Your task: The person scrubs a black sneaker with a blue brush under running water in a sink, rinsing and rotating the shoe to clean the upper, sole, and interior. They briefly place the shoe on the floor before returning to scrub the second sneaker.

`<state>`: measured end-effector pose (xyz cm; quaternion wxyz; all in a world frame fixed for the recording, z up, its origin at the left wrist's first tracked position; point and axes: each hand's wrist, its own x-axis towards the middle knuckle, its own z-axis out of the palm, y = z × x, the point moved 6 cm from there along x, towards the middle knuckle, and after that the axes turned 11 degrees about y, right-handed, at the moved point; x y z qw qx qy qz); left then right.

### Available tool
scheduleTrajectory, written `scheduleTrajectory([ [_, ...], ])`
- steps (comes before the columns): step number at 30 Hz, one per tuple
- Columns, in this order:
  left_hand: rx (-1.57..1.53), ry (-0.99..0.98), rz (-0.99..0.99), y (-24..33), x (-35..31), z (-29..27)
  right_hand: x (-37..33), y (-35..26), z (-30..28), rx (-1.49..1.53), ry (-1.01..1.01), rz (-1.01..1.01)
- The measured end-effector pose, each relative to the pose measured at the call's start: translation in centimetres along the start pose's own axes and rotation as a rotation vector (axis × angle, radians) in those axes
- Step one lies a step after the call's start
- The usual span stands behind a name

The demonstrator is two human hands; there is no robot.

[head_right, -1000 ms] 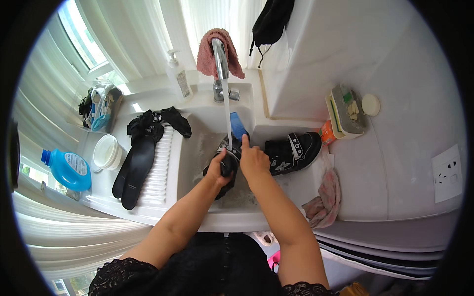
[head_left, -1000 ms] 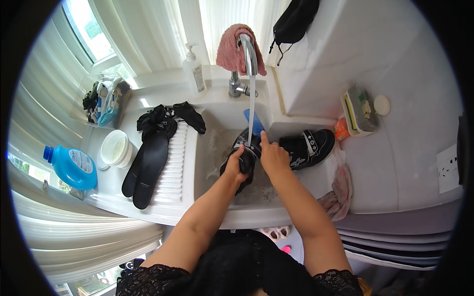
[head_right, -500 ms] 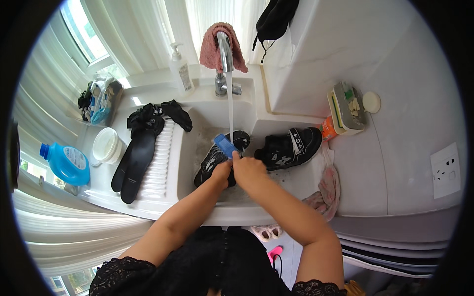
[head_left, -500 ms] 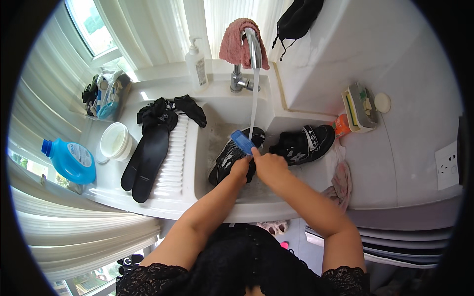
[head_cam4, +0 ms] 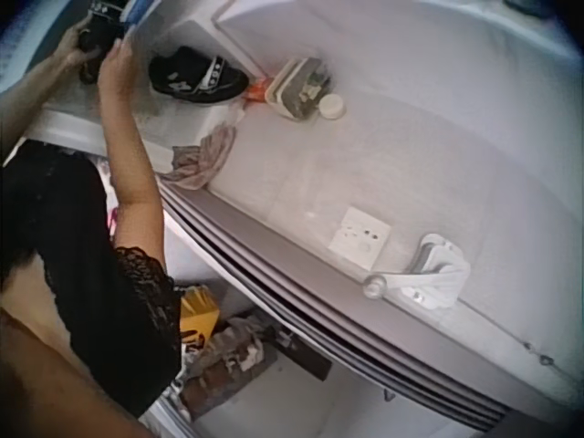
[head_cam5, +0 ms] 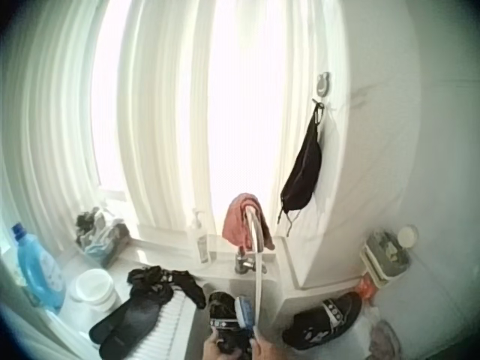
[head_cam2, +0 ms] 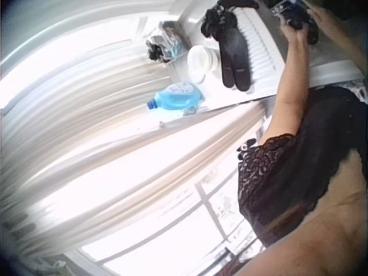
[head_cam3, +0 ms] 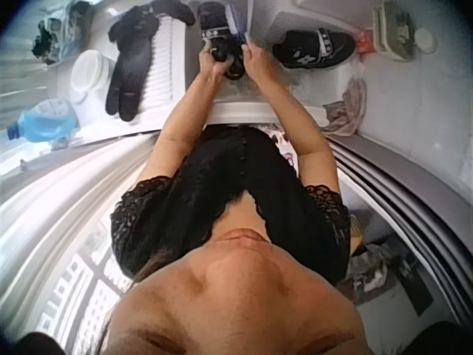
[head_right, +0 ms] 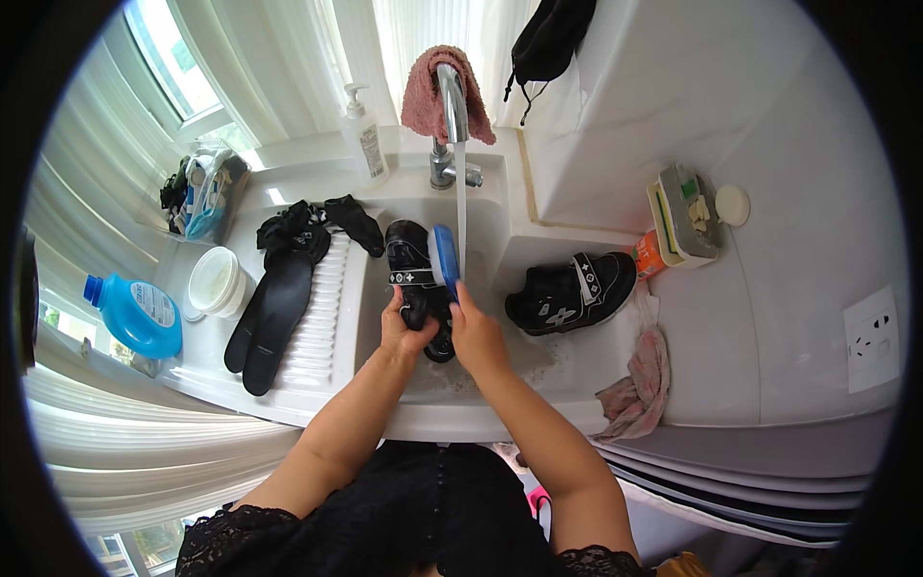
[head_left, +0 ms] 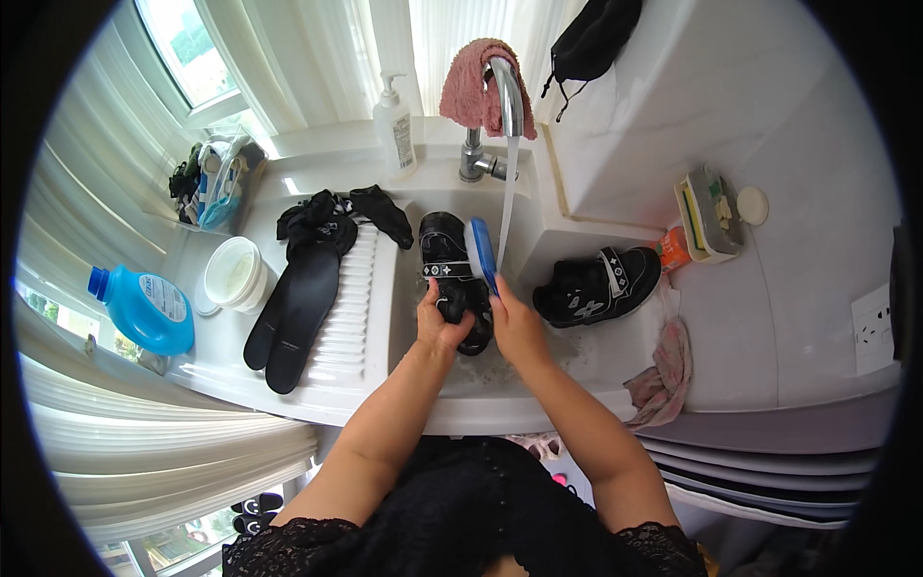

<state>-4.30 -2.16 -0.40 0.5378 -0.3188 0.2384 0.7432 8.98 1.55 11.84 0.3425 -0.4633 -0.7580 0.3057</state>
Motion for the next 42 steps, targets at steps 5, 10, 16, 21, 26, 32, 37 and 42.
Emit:
scheduleTrajectory([
  [5, -0.120, -0.051, 0.009, 1.4, -0.8, 0.2, 1.8, -0.2, 1.7, -0.044, -0.135, -0.112],
  [10, -0.216, -0.087, 0.084, 2.8, -0.7, 0.8, -3.8, 7.6, -0.1, -0.032, -0.218, 0.054],
  [16, -0.101, -0.263, 0.030, 2.0, -1.2, 3.3, -1.7, 0.8, -0.6, 0.093, -0.116, 0.104],
  [21, -0.053, -0.423, 0.040, 2.6, -2.4, 5.2, -4.2, 5.6, -3.9, 0.049, -0.204, 0.504],
  [26, -0.064, -0.547, 0.193, 3.1, -0.7, 5.6, -5.5, 5.8, -1.9, 0.683, -0.228, 1.030],
  [32, 0.104, -0.646, 0.167, 3.8, -2.7, 6.4, -6.7, 5.1, -1.3, 1.278, -0.343, 1.457],
  [37, 0.637, -0.504, 0.135, 2.9, -3.6, 5.7, -7.9, 6.6, -3.8, 1.029, -0.361, 1.462],
  [42, 1.013, -0.530, -0.054, 0.2, -2.4, 5.0, -8.2, 8.0, -8.5, 0.594, -0.279, 1.231],
])
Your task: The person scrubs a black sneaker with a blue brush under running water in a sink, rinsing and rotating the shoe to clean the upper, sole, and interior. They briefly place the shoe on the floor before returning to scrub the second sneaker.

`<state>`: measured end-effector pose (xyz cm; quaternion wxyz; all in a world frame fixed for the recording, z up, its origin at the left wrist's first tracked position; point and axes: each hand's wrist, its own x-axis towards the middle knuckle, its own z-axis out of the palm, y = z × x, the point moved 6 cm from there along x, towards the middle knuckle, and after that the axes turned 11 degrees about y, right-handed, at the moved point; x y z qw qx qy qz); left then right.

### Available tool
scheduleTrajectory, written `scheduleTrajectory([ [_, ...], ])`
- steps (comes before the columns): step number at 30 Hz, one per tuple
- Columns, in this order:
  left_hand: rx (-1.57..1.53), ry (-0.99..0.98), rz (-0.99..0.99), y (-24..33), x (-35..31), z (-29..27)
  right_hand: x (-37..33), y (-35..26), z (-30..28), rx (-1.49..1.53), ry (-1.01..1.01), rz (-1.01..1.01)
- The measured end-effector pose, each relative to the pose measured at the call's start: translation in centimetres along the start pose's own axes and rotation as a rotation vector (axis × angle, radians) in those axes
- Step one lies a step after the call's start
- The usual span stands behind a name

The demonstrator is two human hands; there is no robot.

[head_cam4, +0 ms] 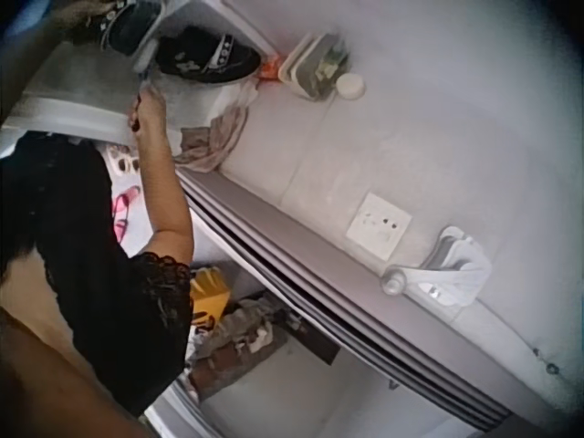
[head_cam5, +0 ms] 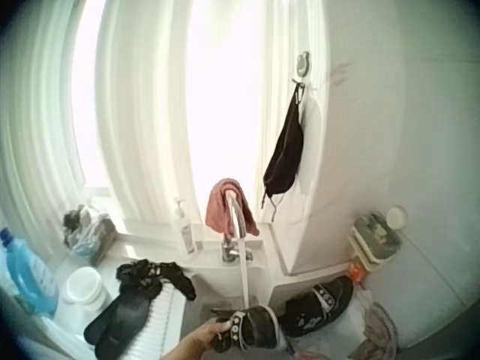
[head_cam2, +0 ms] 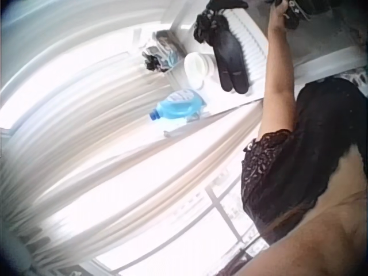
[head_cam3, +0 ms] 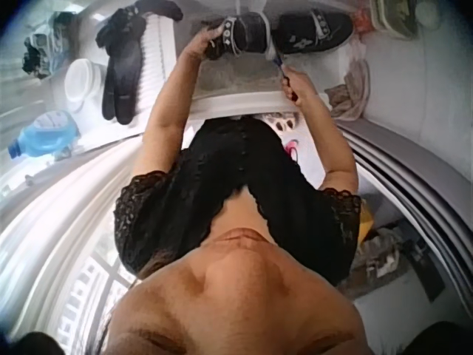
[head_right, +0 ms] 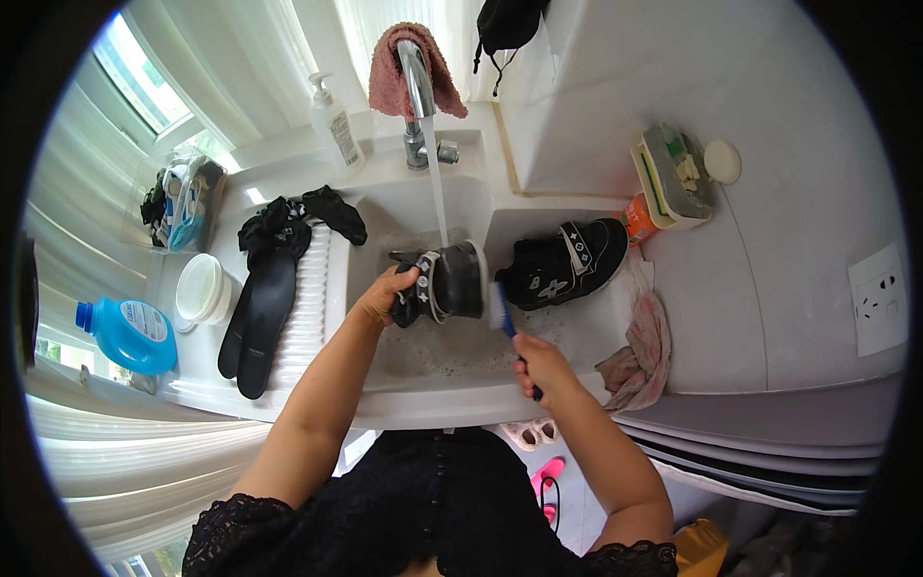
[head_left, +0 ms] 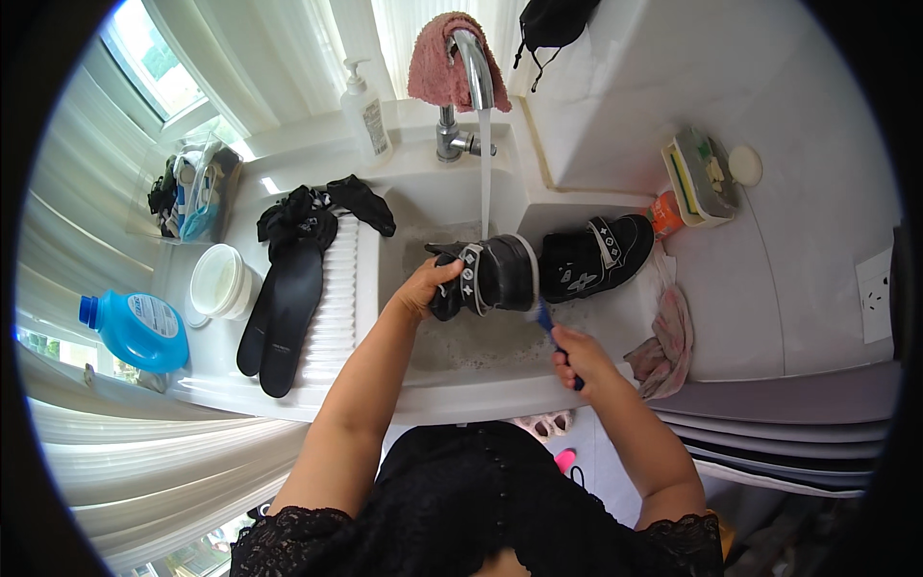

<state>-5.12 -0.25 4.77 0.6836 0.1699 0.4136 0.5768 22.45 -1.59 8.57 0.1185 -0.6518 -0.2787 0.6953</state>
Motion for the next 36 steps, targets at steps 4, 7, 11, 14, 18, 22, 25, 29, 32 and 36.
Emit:
scheduleTrajectory([
  [4, 0.186, 0.054, -0.057, -2.2, 0.6, -0.9, -1.9, -4.2, -2.2, -0.213, 0.039, -0.354],
  [7, 0.317, 0.101, -0.038, -3.0, 0.9, -2.1, -3.5, -6.9, -2.4, -0.655, 0.033, -0.676],
  [11, 0.415, 0.202, -0.086, -4.0, 0.6, -4.1, -4.2, -8.0, -0.3, -1.401, 0.204, -1.011],
  [14, 0.382, 0.361, -0.134, -5.3, -0.5, -3.9, -1.2, -9.0, 4.5, -1.550, 0.198, -0.907],
  [18, 0.549, 0.504, -0.175, -7.5, 0.0, -4.9, 8.8, -8.9, 12.1, -1.519, 0.110, -1.058],
  [22, 0.568, 0.548, -0.238, -6.2, -1.0, -5.2, 12.7, -6.8, 11.1, -1.237, -0.049, -1.153],
  [25, 0.668, 0.520, -0.246, -8.8, -0.7, -8.1, 8.2, -7.1, 7.8, -1.287, -0.231, -1.003],
  [29, 0.883, 0.533, -0.313, -9.6, 0.1, -8.3, 9.4, -6.8, 11.0, -1.169, -0.200, -1.139],
  [32, 1.015, 0.477, -0.343, -7.9, -0.2, -6.2, 12.8, -8.3, 17.2, -1.293, -0.044, -1.140],
  [36, 1.069, 0.496, -0.411, -11.9, 1.1, -10.5, 10.8, -6.8, 17.4, -1.376, -0.042, -1.124],
])
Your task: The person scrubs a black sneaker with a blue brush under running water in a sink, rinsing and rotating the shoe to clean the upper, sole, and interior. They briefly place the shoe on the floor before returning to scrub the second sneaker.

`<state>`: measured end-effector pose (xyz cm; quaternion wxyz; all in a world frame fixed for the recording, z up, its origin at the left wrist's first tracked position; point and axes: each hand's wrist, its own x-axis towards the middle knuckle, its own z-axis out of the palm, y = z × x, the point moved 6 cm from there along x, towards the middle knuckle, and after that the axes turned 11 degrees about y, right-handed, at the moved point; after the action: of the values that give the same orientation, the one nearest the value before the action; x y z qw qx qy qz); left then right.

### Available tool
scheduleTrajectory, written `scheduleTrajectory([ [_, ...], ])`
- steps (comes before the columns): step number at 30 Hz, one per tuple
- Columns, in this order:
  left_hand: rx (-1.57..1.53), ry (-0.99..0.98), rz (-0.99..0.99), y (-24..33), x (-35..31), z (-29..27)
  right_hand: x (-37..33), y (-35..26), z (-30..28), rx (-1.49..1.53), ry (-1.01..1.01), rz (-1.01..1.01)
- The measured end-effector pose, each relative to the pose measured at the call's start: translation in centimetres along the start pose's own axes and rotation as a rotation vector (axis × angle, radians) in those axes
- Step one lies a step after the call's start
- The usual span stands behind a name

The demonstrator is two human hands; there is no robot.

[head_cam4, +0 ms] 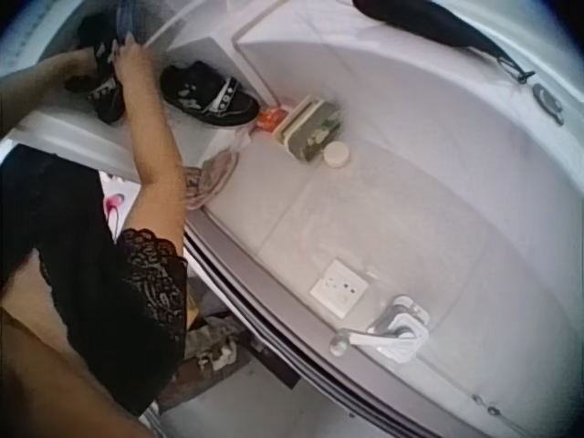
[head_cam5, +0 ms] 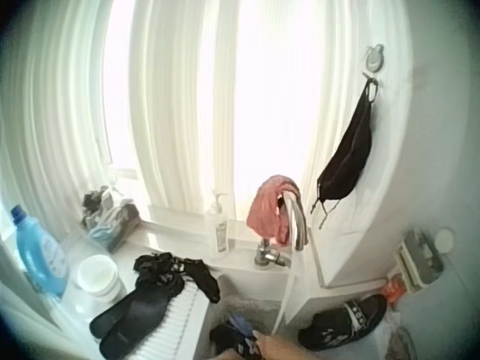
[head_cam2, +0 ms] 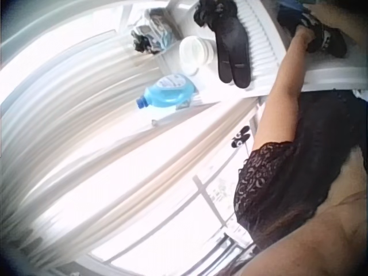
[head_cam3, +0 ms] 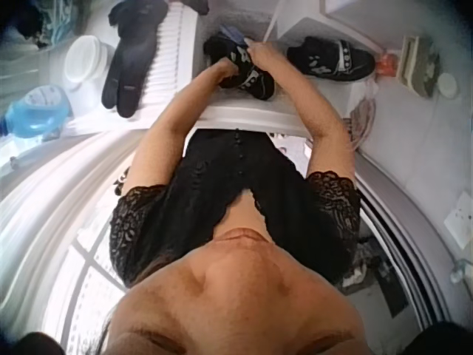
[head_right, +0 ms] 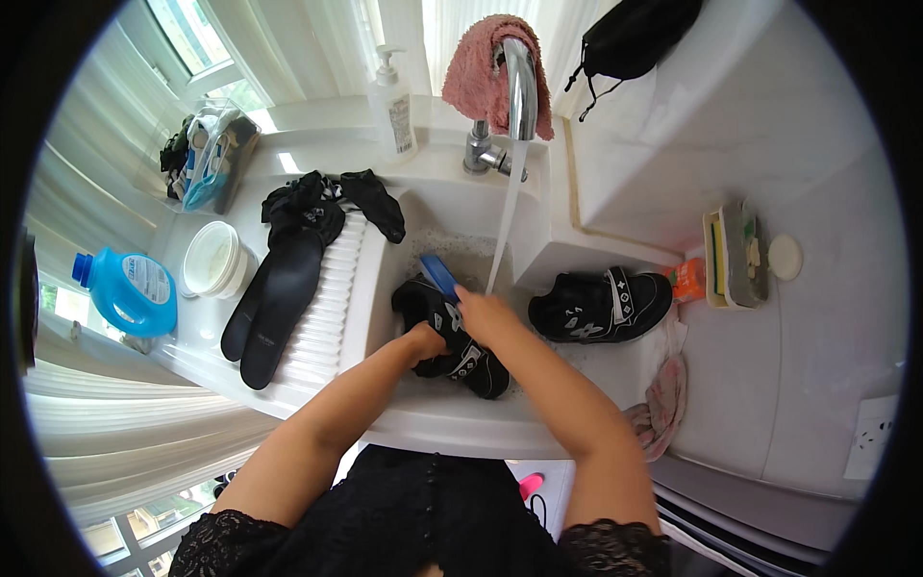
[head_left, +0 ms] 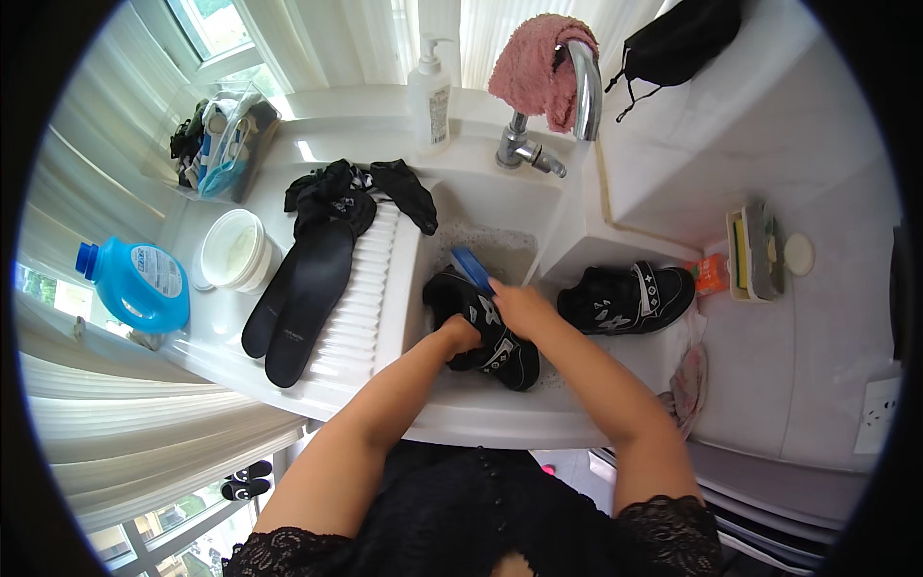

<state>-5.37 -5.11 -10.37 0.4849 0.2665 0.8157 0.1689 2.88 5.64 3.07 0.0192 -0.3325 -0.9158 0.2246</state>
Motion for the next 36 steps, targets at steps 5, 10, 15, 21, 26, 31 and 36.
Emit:
scheduleTrajectory([
  [5, 0.050, 0.094, -0.017, 1.6, -1.0, -0.9, -10.1, 4.5, -3.4, 0.049, -0.171, 0.031],
  [10, 0.211, -0.026, 0.163, 0.4, 1.9, 1.9, -0.8, -0.8, 0.4, 0.027, 0.082, -0.113],
  [15, 0.013, -0.037, -0.030, -0.5, 0.6, 0.5, -4.6, -1.8, -1.1, -0.054, -0.029, -0.097],
  [21, 0.024, 0.047, 0.069, 0.6, 0.9, 0.6, -8.7, -0.3, -2.2, -0.035, -0.114, 0.021],
  [26, -0.199, 0.079, 0.076, 1.3, 1.0, -0.3, -3.3, -0.3, 0.5, 0.171, 0.147, 0.116],
  [31, -0.259, 0.080, -0.258, 3.9, -5.6, -3.1, -10.4, 5.5, 0.8, 0.351, 0.229, 0.177],
  [36, -1.110, -0.328, -0.323, 4.9, -4.5, -2.2, -12.0, 6.4, -7.5, 0.245, 0.288, 0.259],
])
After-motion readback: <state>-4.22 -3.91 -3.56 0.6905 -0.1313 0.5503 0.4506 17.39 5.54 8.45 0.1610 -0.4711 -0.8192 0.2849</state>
